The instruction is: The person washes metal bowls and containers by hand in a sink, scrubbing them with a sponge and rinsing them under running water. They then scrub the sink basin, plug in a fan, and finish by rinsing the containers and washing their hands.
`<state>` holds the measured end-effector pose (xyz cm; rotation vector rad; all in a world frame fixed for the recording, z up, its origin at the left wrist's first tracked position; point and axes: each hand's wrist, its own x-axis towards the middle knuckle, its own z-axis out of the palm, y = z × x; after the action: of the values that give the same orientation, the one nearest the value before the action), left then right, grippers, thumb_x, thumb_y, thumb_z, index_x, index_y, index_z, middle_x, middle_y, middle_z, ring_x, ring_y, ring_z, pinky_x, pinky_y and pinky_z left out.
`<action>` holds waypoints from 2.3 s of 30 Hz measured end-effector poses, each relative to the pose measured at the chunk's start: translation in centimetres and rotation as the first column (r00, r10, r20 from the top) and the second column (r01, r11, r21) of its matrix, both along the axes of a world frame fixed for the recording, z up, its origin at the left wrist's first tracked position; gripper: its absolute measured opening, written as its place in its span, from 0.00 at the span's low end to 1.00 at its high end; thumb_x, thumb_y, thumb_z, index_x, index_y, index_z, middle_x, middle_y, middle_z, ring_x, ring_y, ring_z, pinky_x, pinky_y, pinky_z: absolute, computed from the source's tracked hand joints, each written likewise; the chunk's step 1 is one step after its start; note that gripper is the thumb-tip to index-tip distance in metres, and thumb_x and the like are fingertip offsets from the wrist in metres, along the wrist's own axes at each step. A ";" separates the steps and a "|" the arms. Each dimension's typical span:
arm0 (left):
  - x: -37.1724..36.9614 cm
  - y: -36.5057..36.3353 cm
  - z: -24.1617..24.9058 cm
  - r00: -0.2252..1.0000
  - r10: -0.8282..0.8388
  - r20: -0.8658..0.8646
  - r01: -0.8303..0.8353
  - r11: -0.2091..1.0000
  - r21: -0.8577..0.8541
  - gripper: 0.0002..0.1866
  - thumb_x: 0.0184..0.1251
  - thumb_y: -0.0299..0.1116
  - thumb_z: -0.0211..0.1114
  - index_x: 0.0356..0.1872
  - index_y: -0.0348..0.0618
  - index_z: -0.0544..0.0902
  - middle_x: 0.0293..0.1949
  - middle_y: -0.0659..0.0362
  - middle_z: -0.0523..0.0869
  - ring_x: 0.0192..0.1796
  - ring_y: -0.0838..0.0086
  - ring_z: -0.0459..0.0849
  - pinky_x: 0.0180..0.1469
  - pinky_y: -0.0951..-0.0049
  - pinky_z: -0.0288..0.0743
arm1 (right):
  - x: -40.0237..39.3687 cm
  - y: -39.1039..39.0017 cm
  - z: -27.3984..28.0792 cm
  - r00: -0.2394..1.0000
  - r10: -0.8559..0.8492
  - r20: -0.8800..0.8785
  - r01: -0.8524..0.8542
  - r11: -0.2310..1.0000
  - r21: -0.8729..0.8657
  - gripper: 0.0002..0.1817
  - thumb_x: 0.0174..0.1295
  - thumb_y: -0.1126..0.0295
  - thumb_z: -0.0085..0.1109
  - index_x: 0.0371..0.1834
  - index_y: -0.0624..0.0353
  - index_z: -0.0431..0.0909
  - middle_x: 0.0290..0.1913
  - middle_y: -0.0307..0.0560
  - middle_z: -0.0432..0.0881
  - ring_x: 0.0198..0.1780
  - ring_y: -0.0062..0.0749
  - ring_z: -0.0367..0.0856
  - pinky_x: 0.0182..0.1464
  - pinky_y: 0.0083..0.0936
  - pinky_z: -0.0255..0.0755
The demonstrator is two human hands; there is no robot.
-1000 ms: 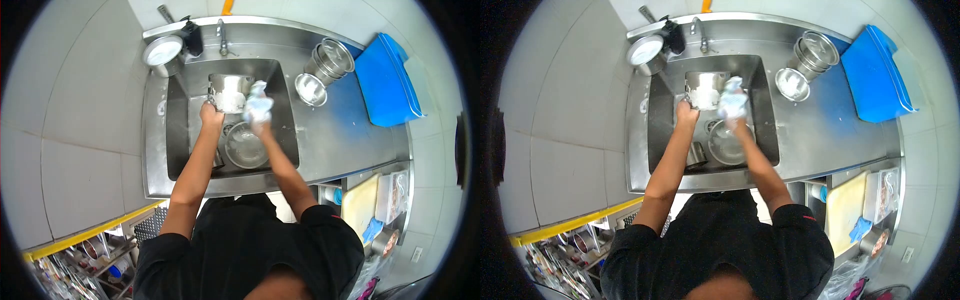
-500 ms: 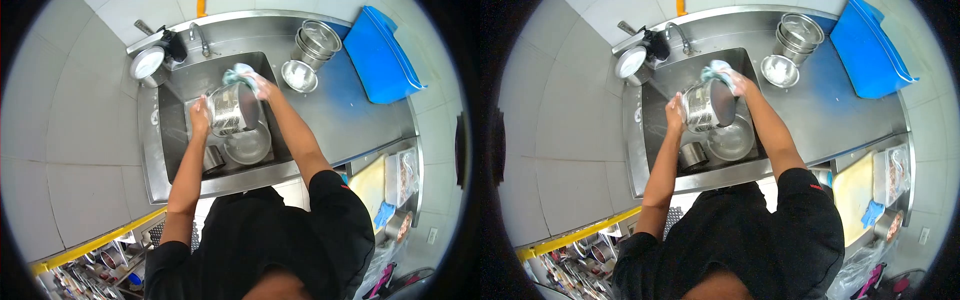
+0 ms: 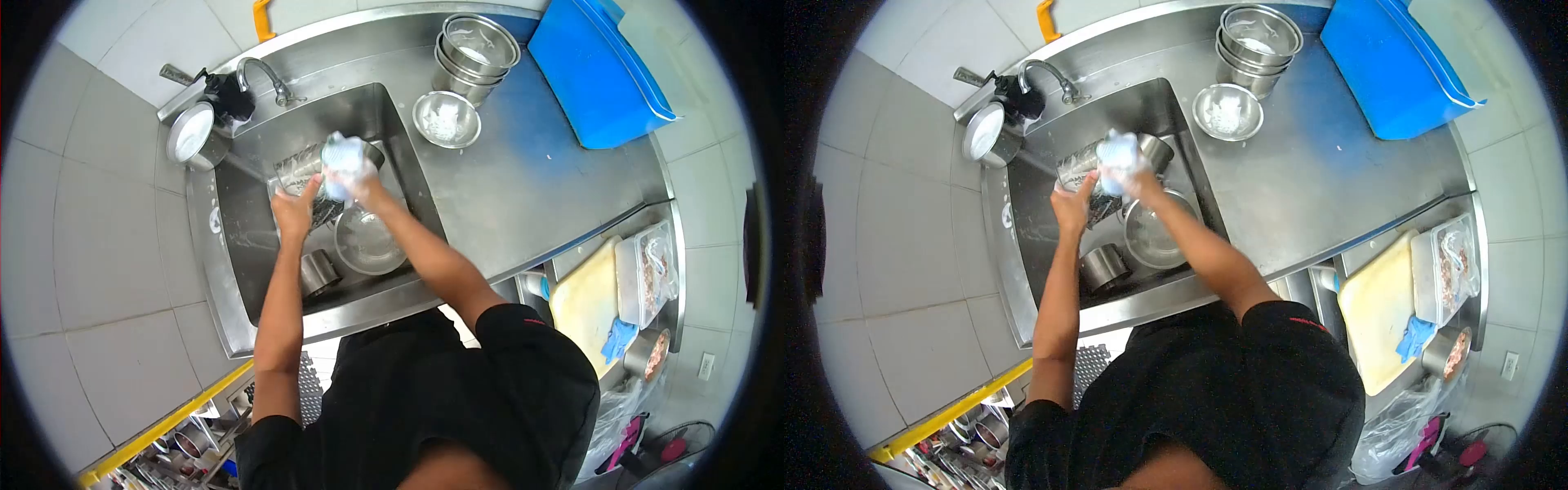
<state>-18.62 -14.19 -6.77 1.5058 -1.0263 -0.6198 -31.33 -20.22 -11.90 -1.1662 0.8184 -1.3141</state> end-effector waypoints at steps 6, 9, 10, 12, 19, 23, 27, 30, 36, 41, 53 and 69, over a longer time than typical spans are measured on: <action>-0.1 0.1 5.2 0.994 -0.079 -0.076 0.087 0.989 0.116 0.24 0.48 0.34 0.75 0.41 0.28 0.76 0.34 0.54 0.83 0.34 0.77 0.79 0.38 0.77 0.74 | -0.5 -5.5 -0.3 0.887 0.249 0.388 -0.440 0.712 0.548 0.26 0.53 0.46 0.54 0.50 0.51 0.73 0.44 0.43 0.77 0.45 0.32 0.76 0.48 0.35 0.70; -0.8 -0.3 4.7 0.990 -0.004 -0.144 0.000 1.000 -0.026 0.24 0.48 0.33 0.75 0.42 0.28 0.76 0.34 0.54 0.84 0.34 0.77 0.79 0.39 0.77 0.74 | -1.3 -1.7 0.5 0.880 0.270 0.390 -0.474 0.549 0.689 0.27 0.58 0.46 0.47 0.58 0.45 0.67 0.51 0.43 0.73 0.52 0.37 0.72 0.51 0.50 0.68; -0.6 -0.4 4.6 0.990 0.003 -0.139 -0.007 1.000 -0.028 0.24 0.48 0.33 0.75 0.42 0.28 0.76 0.34 0.54 0.84 0.34 0.77 0.79 0.39 0.77 0.74 | -0.8 -1.3 -1.8 0.799 0.278 0.533 -0.594 0.502 0.629 0.26 0.60 0.47 0.44 0.61 0.42 0.63 0.54 0.41 0.71 0.55 0.39 0.69 0.50 0.57 0.68; -1.2 -0.2 4.5 0.998 0.030 0.064 -0.033 0.998 0.053 0.24 0.48 0.33 0.74 0.42 0.26 0.76 0.34 0.54 0.84 0.34 0.77 0.80 0.39 0.76 0.74 | -1.1 0.6 0.7 0.857 0.194 0.478 -0.504 0.508 0.698 0.26 0.61 0.48 0.44 0.61 0.43 0.63 0.54 0.41 0.71 0.55 0.38 0.69 0.51 0.57 0.67; -2.2 -0.6 6.2 0.969 -0.243 -0.051 0.248 0.943 0.220 0.25 0.47 0.34 0.75 0.42 0.27 0.75 0.35 0.53 0.84 0.34 0.76 0.81 0.39 0.77 0.76 | -2.9 -4.3 2.3 0.879 0.127 0.460 -0.407 0.704 0.582 0.20 0.54 0.57 0.60 0.47 0.53 0.74 0.40 0.39 0.78 0.42 0.25 0.76 0.46 0.26 0.70; -3.0 -3.4 8.7 0.969 -0.235 -0.080 0.246 0.952 0.183 0.28 0.44 0.36 0.77 0.43 0.29 0.75 0.36 0.52 0.84 0.37 0.75 0.82 0.42 0.76 0.76 | -4.5 -6.2 0.1 0.905 0.091 0.416 -0.389 0.573 0.721 0.23 0.55 0.50 0.53 0.51 0.49 0.71 0.43 0.42 0.77 0.42 0.37 0.76 0.48 0.40 0.68; -6.4 -7.7 12.8 0.885 -0.391 0.253 0.352 0.918 0.184 0.27 0.46 0.38 0.75 0.43 0.30 0.76 0.33 0.53 0.84 0.33 0.79 0.81 0.37 0.77 0.75 | -6.9 -5.2 -0.4 0.971 0.079 0.228 -0.232 0.567 0.791 0.18 0.53 0.56 0.59 0.45 0.50 0.74 0.41 0.42 0.76 0.40 0.35 0.75 0.39 0.38 0.70; -6.2 -15.2 7.6 0.656 -0.534 0.533 0.531 0.829 0.177 0.28 0.49 0.42 0.71 0.47 0.34 0.75 0.32 0.46 0.82 0.35 0.67 0.83 0.39 0.68 0.74 | -9.9 -5.3 -0.9 0.945 0.035 0.326 -0.276 0.625 0.731 0.15 0.55 0.60 0.58 0.44 0.51 0.73 0.38 0.42 0.76 0.37 0.33 0.76 0.34 0.37 0.72; -10.7 -22.1 5.4 0.219 -0.499 0.839 0.649 0.716 0.257 0.26 0.54 0.40 0.66 0.53 0.40 0.72 0.27 0.48 0.80 0.33 0.58 0.81 0.36 0.62 0.72 | -13.9 -4.4 0.6 0.832 -0.125 0.541 -0.291 0.731 0.617 0.13 0.60 0.59 0.52 0.44 0.52 0.72 0.38 0.41 0.78 0.39 0.34 0.78 0.40 0.37 0.72; -12.3 -25.6 1.9 0.092 -0.439 0.894 0.714 0.654 0.248 0.24 0.56 0.35 0.62 0.54 0.41 0.71 0.38 0.47 0.81 0.43 0.53 0.79 0.46 0.58 0.71 | -16.4 -4.4 1.8 0.718 -0.265 0.644 -0.279 0.738 0.615 0.17 0.62 0.54 0.48 0.46 0.53 0.72 0.39 0.43 0.79 0.39 0.37 0.79 0.42 0.38 0.73; -3.1 -13.9 -22.2 0.985 -0.007 0.172 -0.102 0.781 0.616 0.41 0.51 0.62 0.62 0.48 0.25 0.74 0.46 0.39 0.77 0.49 0.56 0.77 0.51 0.62 0.69 | -16.2 0.6 2.1 0.866 -0.038 0.499 -0.321 0.723 0.612 0.26 0.65 0.51 0.42 0.61 0.55 0.63 0.52 0.49 0.75 0.52 0.42 0.76 0.49 0.41 0.74; 0.0 -10.7 -18.6 0.708 0.382 -0.594 -0.226 0.920 0.322 0.14 0.72 0.36 0.44 0.37 0.37 0.75 0.29 0.63 0.77 0.32 0.75 0.75 0.35 0.74 0.67 | -10.1 1.1 -0.1 0.945 0.168 -0.282 -0.102 0.967 0.233 0.36 0.48 0.70 0.68 0.61 0.61 0.60 0.48 0.45 0.75 0.47 0.27 0.75 0.49 0.23 0.72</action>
<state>-18.59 -24.89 -25.42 1.4450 -0.1556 -0.9516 -41.42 -19.13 -12.01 -1.2398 1.0535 -0.9202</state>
